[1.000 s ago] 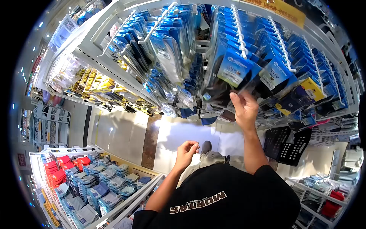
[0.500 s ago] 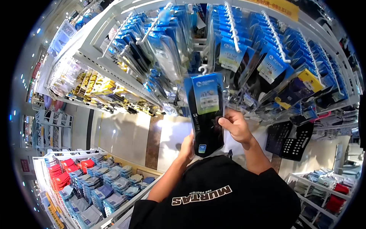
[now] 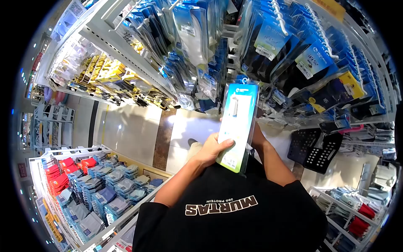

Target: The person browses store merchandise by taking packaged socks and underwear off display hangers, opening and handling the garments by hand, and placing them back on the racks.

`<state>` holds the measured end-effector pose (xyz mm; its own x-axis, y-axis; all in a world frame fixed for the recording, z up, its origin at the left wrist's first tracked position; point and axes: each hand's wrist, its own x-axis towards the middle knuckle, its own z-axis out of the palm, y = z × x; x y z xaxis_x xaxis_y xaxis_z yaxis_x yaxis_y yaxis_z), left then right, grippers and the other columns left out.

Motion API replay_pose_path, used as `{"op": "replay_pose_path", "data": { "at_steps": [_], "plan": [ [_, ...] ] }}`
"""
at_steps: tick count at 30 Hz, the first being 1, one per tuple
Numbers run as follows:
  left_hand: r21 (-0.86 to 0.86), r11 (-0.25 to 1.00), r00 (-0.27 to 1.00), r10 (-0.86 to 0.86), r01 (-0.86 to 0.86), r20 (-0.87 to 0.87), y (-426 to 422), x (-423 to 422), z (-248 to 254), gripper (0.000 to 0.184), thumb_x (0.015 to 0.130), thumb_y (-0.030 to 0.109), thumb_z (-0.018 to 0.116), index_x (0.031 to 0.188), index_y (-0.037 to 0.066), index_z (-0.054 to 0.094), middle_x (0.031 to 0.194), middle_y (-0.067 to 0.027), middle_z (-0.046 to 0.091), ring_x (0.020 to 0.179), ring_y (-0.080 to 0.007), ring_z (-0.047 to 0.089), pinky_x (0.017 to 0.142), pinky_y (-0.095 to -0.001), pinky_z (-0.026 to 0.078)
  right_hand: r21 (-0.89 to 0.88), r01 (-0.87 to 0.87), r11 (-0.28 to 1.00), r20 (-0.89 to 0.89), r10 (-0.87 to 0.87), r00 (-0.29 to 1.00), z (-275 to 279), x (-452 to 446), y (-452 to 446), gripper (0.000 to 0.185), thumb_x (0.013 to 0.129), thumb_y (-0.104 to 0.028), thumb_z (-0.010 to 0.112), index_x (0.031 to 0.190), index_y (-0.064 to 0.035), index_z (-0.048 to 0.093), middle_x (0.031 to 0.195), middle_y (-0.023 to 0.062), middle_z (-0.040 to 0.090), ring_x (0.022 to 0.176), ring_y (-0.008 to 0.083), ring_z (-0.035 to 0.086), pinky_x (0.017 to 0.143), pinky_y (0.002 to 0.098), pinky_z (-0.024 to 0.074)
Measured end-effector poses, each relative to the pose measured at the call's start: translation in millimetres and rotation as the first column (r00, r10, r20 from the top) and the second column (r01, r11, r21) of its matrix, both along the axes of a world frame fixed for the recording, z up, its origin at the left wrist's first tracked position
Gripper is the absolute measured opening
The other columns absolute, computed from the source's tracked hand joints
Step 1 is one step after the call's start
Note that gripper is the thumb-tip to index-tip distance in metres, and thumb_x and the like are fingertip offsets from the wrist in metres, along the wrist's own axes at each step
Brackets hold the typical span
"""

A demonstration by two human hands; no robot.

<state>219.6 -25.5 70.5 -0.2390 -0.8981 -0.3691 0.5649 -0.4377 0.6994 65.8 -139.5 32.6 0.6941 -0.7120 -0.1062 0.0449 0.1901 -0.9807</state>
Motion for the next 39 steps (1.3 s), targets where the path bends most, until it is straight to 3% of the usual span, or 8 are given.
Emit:
{"op": "replay_pose_path", "data": {
  "at_steps": [7,12,15,16,19,23,31,39],
  "plan": [
    [-0.02,1.0,0.991,-0.004,0.007,0.134,2.5,3.7,1.4,0.043,0.087,0.033,0.072,0.11,-0.002,0.063,0.099,-0.0087,0.069,0.084,-0.0145,0.066,0.074,-0.0284,0.054,0.574,-0.155,0.804,0.348,-0.068,0.935,24.9,16.2,9.1,0.046,0.097,-0.028,0.052,0.132,0.0016,0.048,0.117,0.0182,0.061,0.101,0.0252,0.064,0.087,0.0364,0.0537],
    [0.029,0.997,0.94,-0.055,0.068,-0.336,5.6,0.6,-40.5,0.046,0.094,0.046,0.057,0.105,0.001,0.054,0.09,-0.0142,0.062,0.083,-0.0274,0.064,0.073,-0.0351,0.054,0.409,-0.117,0.905,0.315,-0.02,0.949,21.2,15.9,16.6,0.043,0.09,-0.028,0.068,0.121,-0.0015,0.052,0.095,0.007,0.063,0.091,0.0151,0.062,0.08,0.0308,0.0507],
    [-0.005,1.0,0.994,-0.018,0.018,0.108,1.6,-2.4,-80.5,0.04,0.1,0.039,0.047,0.112,0.002,0.056,0.1,-0.0103,0.062,0.09,-0.0239,0.064,0.082,-0.0353,0.053,0.282,0.125,0.951,0.321,-0.216,0.922,24.7,15.3,13.6,0.017,0.091,-0.013,0.067,0.1,-0.003,0.057,0.088,0.0008,0.062,0.081,0.0066,0.057,0.074,0.0207,0.045],
    [0.274,0.945,0.984,0.178,-0.177,0.023,1.6,-0.9,-12.5,0.045,0.098,0.043,0.05,0.118,0.003,0.058,0.108,-0.0083,0.064,0.095,-0.02,0.063,0.083,-0.0338,0.052,0.226,0.195,0.955,0.335,-0.264,0.905,32.4,16.4,12.3,0.013,0.091,-0.011,0.067,0.097,-0.0036,0.058,0.088,-0.0007,0.063,0.08,0.0044,0.055,0.073,0.019,0.0433],
    [0.06,0.967,0.945,0.255,-0.248,-0.205,0.2,6.5,-34.2,0.052,0.1,0.048,0.043,0.118,0.002,0.06,0.106,-0.0047,0.064,0.1,-0.014,0.06,0.086,-0.0312,0.048,0.084,0.372,0.924,0.258,-0.381,0.888,43.1,11.5,10.5,0.021,0.091,-0.013,0.069,0.085,-0.009,0.049,0.077,-0.0069,0.045,0.068,0.0008,0.036,0.06,0.0182,0.0289],
    [-0.153,0.971,0.902,0.228,-0.184,0.368,3.0,10.7,-43.6,0.016,0.092,0.013,0.066,0.103,0.003,0.064,0.088,0.003,0.06,0.08,-0.0035,0.052,0.07,-0.0208,0.041,-0.083,0.386,0.919,0.127,-0.375,0.918,33.6,-1.5,11.7,0.02,0.09,-0.015,0.07,0.088,-0.0084,0.052,0.078,-0.0064,0.049,0.066,0.0014,0.04,0.058,0.018,0.0324],
    [-0.179,0.964,0.816,0.263,-0.198,0.514,4.1,7.7,-65.0,0.022,0.093,0.013,0.064,0.108,-0.002,0.063,0.098,-0.0052,0.067,0.089,-0.0104,0.062,0.077,-0.0242,0.049,-0.315,0.81,0.494,0.419,-0.694,0.586,86.0,-26.8,-33.4,0.02,0.087,-0.014,0.073,0.09,-0.0038,0.057,0.077,-0.0065,0.048,0.065,0.0019,0.039,0.057,0.0185,0.0313],
    [-0.17,0.98,0.882,0.17,-0.105,0.439,10.0,6.2,-68.8,0.021,0.094,0.017,0.063,0.103,-0.002,0.064,0.097,-0.0081,0.068,0.082,-0.0123,0.064,0.075,-0.0263,0.05,-0.515,0.771,0.375,0.409,-0.683,0.605,130.7,-26.9,-72.6,0.022,0.087,-0.016,0.075,0.093,-0.0001,0.06,0.074,-0.0059,0.05,0.064,0.002,0.04,0.056,0.0182,0.0317]
  ]
}}
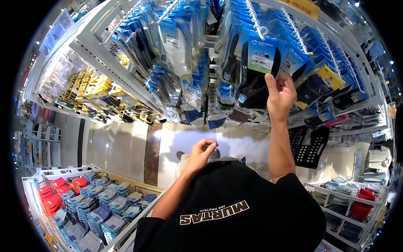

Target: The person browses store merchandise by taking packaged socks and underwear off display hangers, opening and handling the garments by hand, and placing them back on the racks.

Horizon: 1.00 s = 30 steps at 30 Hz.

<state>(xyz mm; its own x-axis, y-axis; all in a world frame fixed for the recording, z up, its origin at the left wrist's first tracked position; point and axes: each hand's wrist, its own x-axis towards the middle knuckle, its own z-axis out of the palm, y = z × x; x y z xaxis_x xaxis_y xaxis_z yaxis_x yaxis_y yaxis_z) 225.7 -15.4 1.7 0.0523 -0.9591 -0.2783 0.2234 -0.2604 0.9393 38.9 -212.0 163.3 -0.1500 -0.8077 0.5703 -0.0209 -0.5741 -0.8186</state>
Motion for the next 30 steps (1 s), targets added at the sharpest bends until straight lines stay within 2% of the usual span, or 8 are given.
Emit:
{"op": "replay_pose_path", "data": {
  "at_steps": [4,5,9,13,19,22,26,30],
  "plan": [
    [0.019,1.0,1.0,0.014,-0.014,0.019,2.9,0.0,3.6,0.023,0.095,0.019,0.063,0.103,-0.002,0.064,0.097,-0.008,0.068,0.081,-0.012,0.063,0.074,-0.0259,0.049,-0.017,0.027,1.0,-0.095,-0.028,0.995,-1.2,7.9,-10.0,0.021,0.087,-0.012,0.074,0.095,0.0017,0.06,0.077,-0.0041,0.054,0.066,0.0034,0.044,0.059,0.0191,0.0355],
    [0.022,0.999,0.999,0.022,-0.023,0.026,3.6,0.8,2.8,0.023,0.095,0.019,0.062,0.103,-0.002,0.064,0.097,-0.008,0.068,0.082,-0.0119,0.063,0.074,-0.0257,0.049,-0.042,0.05,0.998,-0.057,-0.052,0.997,-3.0,12.7,-13.8,0.021,0.085,-0.011,0.075,0.091,0.0009,0.059,0.074,-0.0043,0.053,0.064,0.0034,0.042,0.057,0.0195,0.0349],
    [0.04,0.999,1.0,0.016,-0.017,0.025,7.7,3.0,-1.5,0.023,0.095,0.02,0.062,0.103,-0.002,0.064,0.096,-0.0074,0.068,0.083,-0.011,0.062,0.076,-0.0251,0.048,-0.109,0.201,0.974,-0.233,-0.221,0.947,-15.4,18.3,-28.7,0.023,0.081,-0.009,0.079,0.082,-0.0008,0.058,0.071,-0.0042,0.052,0.061,0.0036,0.044,0.057,0.0197,0.0369],
    [0.086,0.996,0.998,0.005,-0.009,0.055,10.5,2.1,-0.2,0.024,0.096,0.021,0.061,0.103,-0.002,0.064,0.096,-0.007,0.068,0.084,-0.0111,0.063,0.078,-0.0255,0.049,-0.041,0.172,0.984,-0.276,-0.177,0.945,-25.8,25.2,-29.0,0.028,0.073,-0.013,0.083,0.084,-0.0015,0.061,0.069,0.0017,0.054,0.059,0.012,0.049,0.057,0.0276,0.043],
    [0.116,0.993,0.999,0.011,-0.015,0.035,14.3,1.2,-1.0,0.025,0.095,0.022,0.062,0.104,-0.002,0.063,0.097,-0.0071,0.068,0.085,-0.0113,0.063,0.081,-0.0256,0.05,0.07,0.149,0.986,-0.334,-0.118,0.935,-39.1,25.2,-16.1,0.03,0.072,-0.013,0.084,0.087,-0.0014,0.061,0.07,0.0018,0.054,0.059,0.0114,0.05,0.057,0.0267,0.0433],
    [0.134,0.991,0.998,-0.006,-0.001,0.054,13.8,2.0,-1.4,0.025,0.095,0.022,0.062,0.104,-0.002,0.064,0.096,-0.0071,0.068,0.084,-0.0114,0.064,0.08,-0.0254,0.05,0.138,0.117,0.983,-0.276,-0.076,0.958,-59.0,21.4,-8.6,0.03,0.074,-0.012,0.083,0.091,-0.001,0.061,0.072,0.0017,0.055,0.061,0.0102,0.051,0.057,0.0255,0.0441],
    [0.147,0.989,0.997,-0.009,-0.002,0.073,16.8,0.8,-4.9,0.025,0.095,0.022,0.062,0.103,-0.001,0.065,0.095,-0.0067,0.068,0.083,-0.0112,0.065,0.078,-0.0248,0.051,0.168,0.093,0.981,-0.297,-0.039,0.954,-74.8,12.1,3.1,0.033,0.075,-0.009,0.081,0.1,-0.0009,0.061,0.081,0.0023,0.057,0.062,0.0088,0.053,0.059,0.0233,0.0459],
    [0.155,0.987,0.999,0.024,-0.031,0.048,16.2,-3.0,-3.1,0.022,0.094,0.017,0.063,0.1,-0.003,0.064,0.086,-0.0042,0.067,0.078,-0.0092,0.06,0.072,-0.0237,0.049,0.268,0.031,0.963,-0.241,0.035,0.97,-85.5,6.8,20.0,0.037,0.082,-0.006,0.076,0.112,-0.0018,0.055,0.093,0.0018,0.058,0.074,0.0066,0.055,0.066,0.0202,0.0465]
  ]
}}
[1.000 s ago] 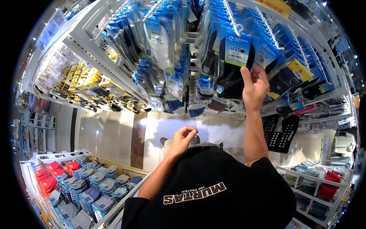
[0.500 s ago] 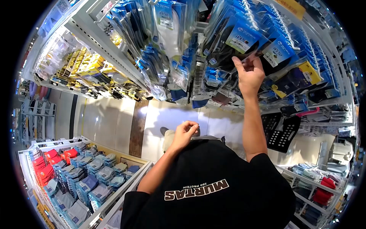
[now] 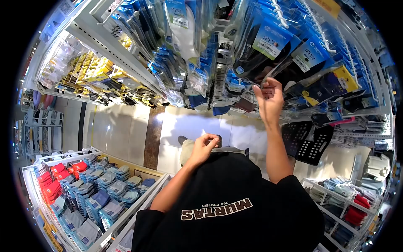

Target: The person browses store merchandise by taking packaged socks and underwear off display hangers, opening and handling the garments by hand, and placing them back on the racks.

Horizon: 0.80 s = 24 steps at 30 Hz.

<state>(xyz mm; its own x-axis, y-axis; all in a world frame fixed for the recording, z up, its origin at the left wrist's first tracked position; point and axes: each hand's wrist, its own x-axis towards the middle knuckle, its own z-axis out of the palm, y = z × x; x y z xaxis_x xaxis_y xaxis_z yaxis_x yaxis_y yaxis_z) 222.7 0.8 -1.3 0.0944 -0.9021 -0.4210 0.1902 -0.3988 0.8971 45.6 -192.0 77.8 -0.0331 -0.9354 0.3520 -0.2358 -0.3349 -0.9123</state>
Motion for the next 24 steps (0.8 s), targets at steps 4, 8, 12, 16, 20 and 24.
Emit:
{"op": "replay_pose_path", "data": {
  "at_steps": [4,8,12,16,20,24],
  "plan": [
    [-0.004,0.999,0.999,-0.035,0.035,0.02,2.6,3.6,-6.2,0.025,0.095,0.022,0.062,0.103,-0.001,0.065,0.095,-0.0063,0.068,0.082,-0.0106,0.064,0.077,-0.024,0.05,0.16,-0.018,0.987,-0.05,0.026,0.998,-46.2,-4.9,5.2,0.048,0.078,-0.007,0.078,0.118,-0.0003,0.052,0.103,0.0054,0.058,0.084,0.0103,0.057,0.07,0.0241,0.0487],
    [-0.023,0.999,0.999,-0.031,0.031,-0.014,5.9,5.5,-10.9,0.024,0.095,0.021,0.062,0.104,-0.001,0.063,0.096,-0.0066,0.067,0.082,-0.0109,0.063,0.077,-0.0247,0.05,0.062,0.01,0.998,-0.048,-0.007,0.999,-74.3,5.9,-2.3,0.059,0.076,-0.012,0.08,0.126,-0.0012,0.05,0.109,0.0088,0.06,0.093,0.016,0.057,0.074,0.027,0.049],
    [-0.021,1.0,0.999,-0.023,0.022,-0.038,7.1,5.7,-11.2,0.023,0.096,0.02,0.062,0.104,-0.002,0.062,0.096,-0.0069,0.067,0.082,-0.0115,0.063,0.077,-0.0255,0.05,0.262,-0.129,0.956,0.004,0.132,0.991,-123.7,7.5,-33.6,0.053,0.077,-0.014,0.08,0.12,-0.0007,0.052,0.096,0.0041,0.057,0.081,0.0117,0.051,0.073,0.0279,0.0464],
    [-0.045,0.999,0.999,0.009,-0.011,-0.038,7.3,6.1,-12.4,0.022,0.095,0.019,0.062,0.103,-0.002,0.063,0.095,-0.007,0.067,0.082,-0.0119,0.063,0.076,-0.026,0.05,0.386,-0.174,0.906,-0.069,0.217,0.974,-85.8,12.8,-14.7,0.025,0.083,-0.019,0.075,0.094,0.0005,0.062,0.073,-0.0022,0.053,0.065,0.0081,0.045,0.062,0.0236,0.0396],
    [-0.07,0.99,0.992,0.126,-0.123,0.029,6.9,9.1,-13.4,0.022,0.094,0.018,0.064,0.1,-0.003,0.065,0.09,-0.0046,0.067,0.08,-0.0103,0.061,0.075,-0.0252,0.049,0.419,-0.234,0.877,-0.139,0.316,0.938,-84.2,-5.6,-1.9,0.026,0.085,-0.019,0.072,0.099,0.0016,0.065,0.082,0.0038,0.065,0.071,0.0113,0.055,0.067,0.0264,0.0458],
    [-0.096,0.974,0.965,0.216,-0.203,0.147,-0.3,16.1,-21.0,0.031,0.092,0.022,0.066,0.109,-0.004,0.063,0.103,-0.0099,0.068,0.094,-0.0151,0.062,0.083,-0.0284,0.048,0.409,-0.369,0.835,0.132,0.346,0.929,-55.6,-10.5,23.1,0.023,0.088,-0.019,0.07,0.101,-0.0007,0.067,0.087,0.0007,0.065,0.078,0.0088,0.056,0.074,0.025,0.0462]
  ]
}}
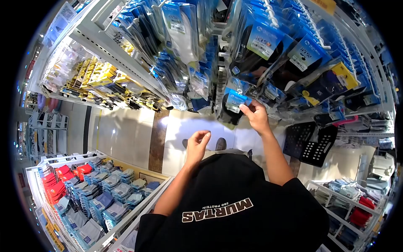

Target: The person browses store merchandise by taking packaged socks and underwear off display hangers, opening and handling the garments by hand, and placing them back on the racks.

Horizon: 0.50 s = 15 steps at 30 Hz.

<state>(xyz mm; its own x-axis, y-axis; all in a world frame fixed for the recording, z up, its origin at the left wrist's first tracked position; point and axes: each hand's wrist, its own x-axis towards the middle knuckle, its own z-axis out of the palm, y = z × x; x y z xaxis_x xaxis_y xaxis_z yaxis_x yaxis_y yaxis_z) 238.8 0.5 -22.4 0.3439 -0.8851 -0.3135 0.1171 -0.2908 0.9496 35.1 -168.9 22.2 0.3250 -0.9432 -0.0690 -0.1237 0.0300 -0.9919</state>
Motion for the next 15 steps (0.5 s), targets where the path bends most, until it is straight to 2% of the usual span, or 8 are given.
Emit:
{"op": "replay_pose_path", "data": {
  "at_steps": [1,3,4,5,6,9,12,15],
  "plan": [
    [-0.044,0.999,1.0,0.001,0.0,0.027,-5.1,-2.7,3.9,0.036,0.091,0.024,0.067,0.113,-0.004,0.061,0.108,-0.0116,0.066,0.099,-0.0174,0.061,0.086,-0.0301,0.048,0.048,-0.06,0.997,0.059,0.057,0.997,9.3,0.2,4.6,0.022,0.09,-0.018,0.068,0.105,-0.0016,0.067,0.094,0.0004,0.066,0.085,0.0077,0.058,0.078,0.0242,0.0459],
    [-0.123,0.992,0.997,0.011,-0.001,0.08,-12.0,-9.4,12.8,0.046,0.09,0.027,0.068,0.122,-0.004,0.057,0.118,-0.0151,0.062,0.108,-0.022,0.059,0.092,-0.0335,0.046,0.092,-0.107,0.99,0.21,0.086,0.974,30.7,7.9,15.4,0.022,0.091,-0.021,0.068,0.103,-0.002,0.066,0.088,-0.0027,0.063,0.076,0.0049,0.052,0.071,0.0215,0.0417],
    [-0.068,0.996,0.995,-0.06,0.065,0.077,-13.2,-8.7,15.4,0.058,0.088,0.031,0.069,0.129,-0.004,0.05,0.128,-0.0187,0.055,0.119,-0.0276,0.053,0.098,-0.0377,0.043,0.107,-0.134,0.985,0.284,0.099,0.954,35.3,10.7,18.1,0.023,0.092,-0.022,0.068,0.103,-0.0022,0.065,0.084,-0.0042,0.061,0.071,0.0034,0.049,0.067,0.0202,0.0396],
    [-0.1,0.993,0.994,-0.053,0.063,0.099,-15.7,-13.1,16.8,0.053,0.089,0.029,0.069,0.127,-0.004,0.052,0.123,-0.0168,0.058,0.114,-0.0243,0.056,0.094,-0.0355,0.045,0.196,-0.219,0.956,0.375,0.133,0.918,21.9,6.0,16.8,0.023,0.095,-0.014,0.061,0.112,0.0009,0.064,0.101,0.0026,0.067,0.09,0.0076,0.06,0.084,0.0242,0.046],
    [-0.133,0.989,0.992,-0.047,0.063,0.12,-17.2,-18.1,18.8,0.047,0.09,0.026,0.068,0.124,-0.005,0.054,0.118,-0.0149,0.062,0.108,-0.0211,0.059,0.091,-0.0332,0.047,0.227,-0.217,0.949,0.426,0.103,0.899,20.4,8.2,18.3,0.023,0.095,-0.014,0.062,0.112,0.0009,0.064,0.102,0.0028,0.067,0.09,0.0077,0.06,0.084,0.0244,0.0462],
    [-0.056,0.965,0.919,-0.261,0.256,-0.296,-14.6,-18.3,29.3,0.034,0.093,0.019,0.066,0.117,-0.004,0.057,0.105,-0.0081,0.066,0.094,-0.0123,0.061,0.083,-0.0273,0.049,0.301,-0.216,0.929,0.503,0.037,0.863,14.4,11.1,21.9,0.026,0.095,-0.018,0.062,0.112,0.0013,0.062,0.104,0.0035,0.067,0.092,0.0086,0.061,0.086,0.0249,0.0469],
    [-0.076,0.976,0.941,-0.215,0.202,-0.26,-9.9,-25.5,33.1,0.024,0.094,0.013,0.064,0.111,-0.003,0.059,0.095,-0.002,0.067,0.084,-0.0057,0.06,0.076,-0.0227,0.049,0.319,-0.137,0.938,0.508,-0.047,0.86,7.8,11.1,28.0,0.028,0.096,-0.02,0.061,0.115,0.0011,0.059,0.102,0.0033,0.067,0.091,0.0084,0.061,0.084,0.0238,0.0473],
    [-0.127,0.988,0.94,-0.119,0.082,-0.319,-13.0,-28.3,37.4,0.025,0.094,0.014,0.065,0.11,-0.004,0.059,0.093,-0.0022,0.066,0.083,-0.0061,0.059,0.074,-0.0233,0.049,0.337,-0.019,0.941,0.401,-0.126,0.907,-4.3,6.7,28.4,0.03,0.097,-0.022,0.06,0.118,-0.0004,0.057,0.103,0.0031,0.066,0.091,0.0082,0.061,0.084,0.0225,0.0468]
  ]
}}
